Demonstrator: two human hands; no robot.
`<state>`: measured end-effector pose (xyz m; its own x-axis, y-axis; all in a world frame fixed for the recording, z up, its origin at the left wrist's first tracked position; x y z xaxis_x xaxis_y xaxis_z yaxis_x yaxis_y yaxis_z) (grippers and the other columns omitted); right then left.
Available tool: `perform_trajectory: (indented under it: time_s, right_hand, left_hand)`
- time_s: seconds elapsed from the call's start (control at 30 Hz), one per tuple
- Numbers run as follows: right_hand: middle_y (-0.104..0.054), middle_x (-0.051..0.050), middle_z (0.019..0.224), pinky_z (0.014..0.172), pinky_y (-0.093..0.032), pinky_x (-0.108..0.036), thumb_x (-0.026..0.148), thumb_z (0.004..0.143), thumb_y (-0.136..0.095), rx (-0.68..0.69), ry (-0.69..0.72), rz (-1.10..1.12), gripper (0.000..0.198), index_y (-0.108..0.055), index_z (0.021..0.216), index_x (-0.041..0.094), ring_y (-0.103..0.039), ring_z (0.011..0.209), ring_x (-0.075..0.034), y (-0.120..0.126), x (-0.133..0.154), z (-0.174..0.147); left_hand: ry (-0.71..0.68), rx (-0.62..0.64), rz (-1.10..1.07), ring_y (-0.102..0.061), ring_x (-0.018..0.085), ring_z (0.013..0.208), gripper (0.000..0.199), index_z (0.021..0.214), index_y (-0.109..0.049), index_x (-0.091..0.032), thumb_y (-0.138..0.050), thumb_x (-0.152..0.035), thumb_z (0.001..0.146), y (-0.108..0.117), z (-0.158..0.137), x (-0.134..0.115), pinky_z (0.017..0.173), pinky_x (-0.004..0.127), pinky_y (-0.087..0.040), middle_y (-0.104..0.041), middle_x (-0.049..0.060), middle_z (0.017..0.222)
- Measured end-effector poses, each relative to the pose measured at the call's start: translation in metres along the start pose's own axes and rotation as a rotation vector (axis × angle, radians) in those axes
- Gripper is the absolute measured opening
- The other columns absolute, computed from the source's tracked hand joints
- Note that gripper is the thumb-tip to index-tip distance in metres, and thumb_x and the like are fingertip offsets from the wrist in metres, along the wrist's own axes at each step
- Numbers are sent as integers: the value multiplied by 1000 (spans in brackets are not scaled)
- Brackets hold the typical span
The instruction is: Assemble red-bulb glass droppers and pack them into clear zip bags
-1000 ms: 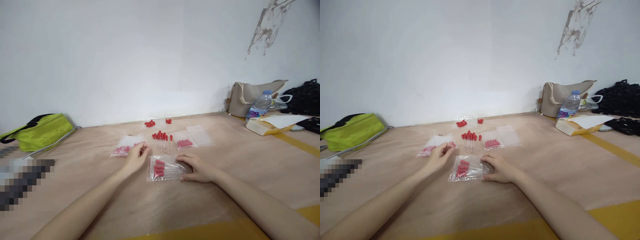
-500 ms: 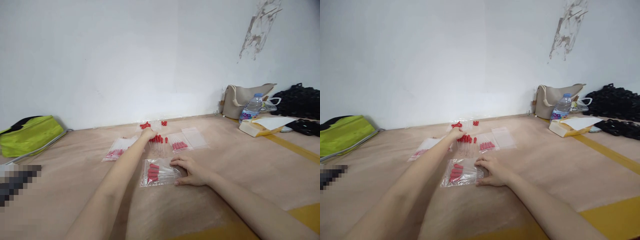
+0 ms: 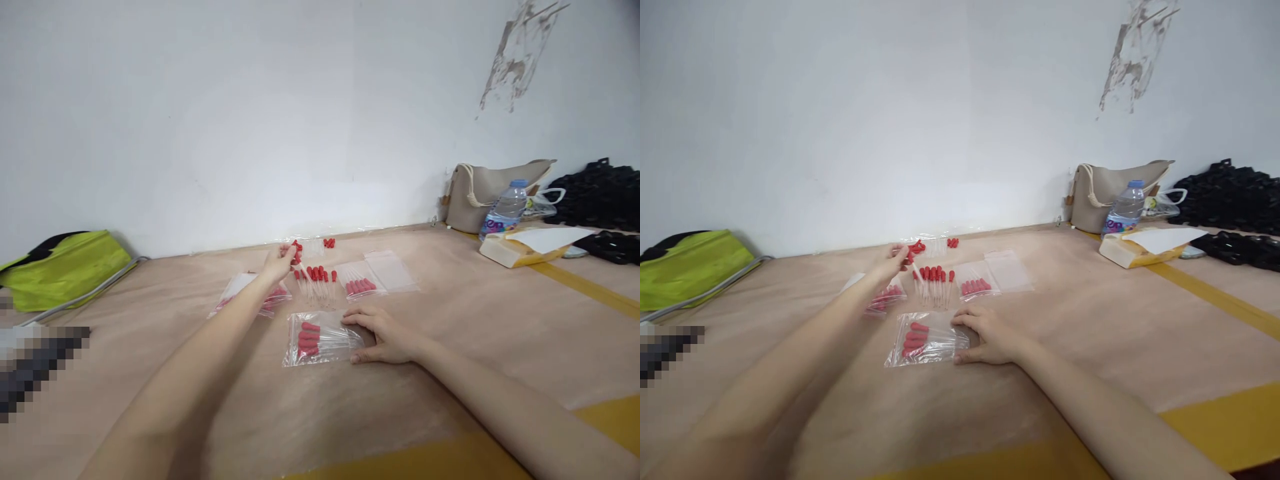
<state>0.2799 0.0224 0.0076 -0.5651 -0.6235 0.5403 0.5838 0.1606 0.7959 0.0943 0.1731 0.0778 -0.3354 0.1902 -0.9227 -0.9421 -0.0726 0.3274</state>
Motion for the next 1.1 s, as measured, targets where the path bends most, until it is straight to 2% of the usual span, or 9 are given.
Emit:
perform_trajectory:
  time_s: [0.1, 0.17, 0.3, 0.43, 0.7, 1.1]
  right_hand:
    - [-47, -10, 121, 95, -34, -39, 57, 63, -63, 0, 1, 9, 69, -50, 120, 21, -43, 110, -24, 0, -1, 0]
    - [-47, -9, 121, 95, -34, -39, 57, 63, -62, 6, -4, 16, 68, -49, 120, 21, -43, 110, -24, -1, -1, -1]
    - [-47, -9, 122, 96, -33, -40, 57, 63, -62, 8, -33, 8, 68, -49, 120, 21, -42, 112, -25, -2, -2, -1]
    - [-46, -9, 123, 98, -32, -40, 57, 63, -63, 12, -41, -2, 69, -49, 120, 21, -41, 114, -25, -3, -3, -1]
    - [-47, -10, 122, 96, -33, -41, 56, 63, -63, 10, -29, 10, 67, -50, 119, 21, -43, 112, -25, -1, 0, -1]
    - [-47, -10, 122, 96, -33, -41, 56, 63, -63, 5, -35, 5, 68, -50, 120, 21, -42, 112, -26, -1, -3, -2]
  left_hand:
    - [-56, -90, -116, -56, 7, 60, 25, 99, -52, -16, -50, -34, 81, 39, -36, 8, 57, 20, -48, -60, 1, 78]
    - [-68, -124, -261, -57, 9, 63, 32, 96, -55, -15, -58, -38, 73, 62, -60, 22, 60, 22, -50, -59, 1, 78]
    - [8, -195, -445, -58, 11, 66, 37, 86, -59, -14, -70, -38, 60, 89, -94, 56, 61, 24, -52, -59, 0, 74]
    - [70, -247, -520, -59, 11, 65, 35, 81, -57, -13, -71, -35, 58, 88, -104, 69, 61, 25, -53, -58, 0, 75]
    - [57, -265, -518, -59, 11, 69, 32, 83, -54, -14, -68, -35, 62, 82, -106, 70, 65, 27, -54, -56, 0, 79]
    - [132, -286, -533, -57, 6, 63, 3, 78, -53, -13, -55, -14, 76, 72, -115, 72, 70, 26, -54, -54, -2, 73]
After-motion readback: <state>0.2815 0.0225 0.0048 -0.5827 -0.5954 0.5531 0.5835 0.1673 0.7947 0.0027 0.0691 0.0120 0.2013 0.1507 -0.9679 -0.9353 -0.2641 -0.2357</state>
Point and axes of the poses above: each hand's wrist, its own z-axis towards the middle knuckle, its own y-axis out of the back of the hand, x = y × z, the point moved 7 cm from there along z, towards the middle knuckle
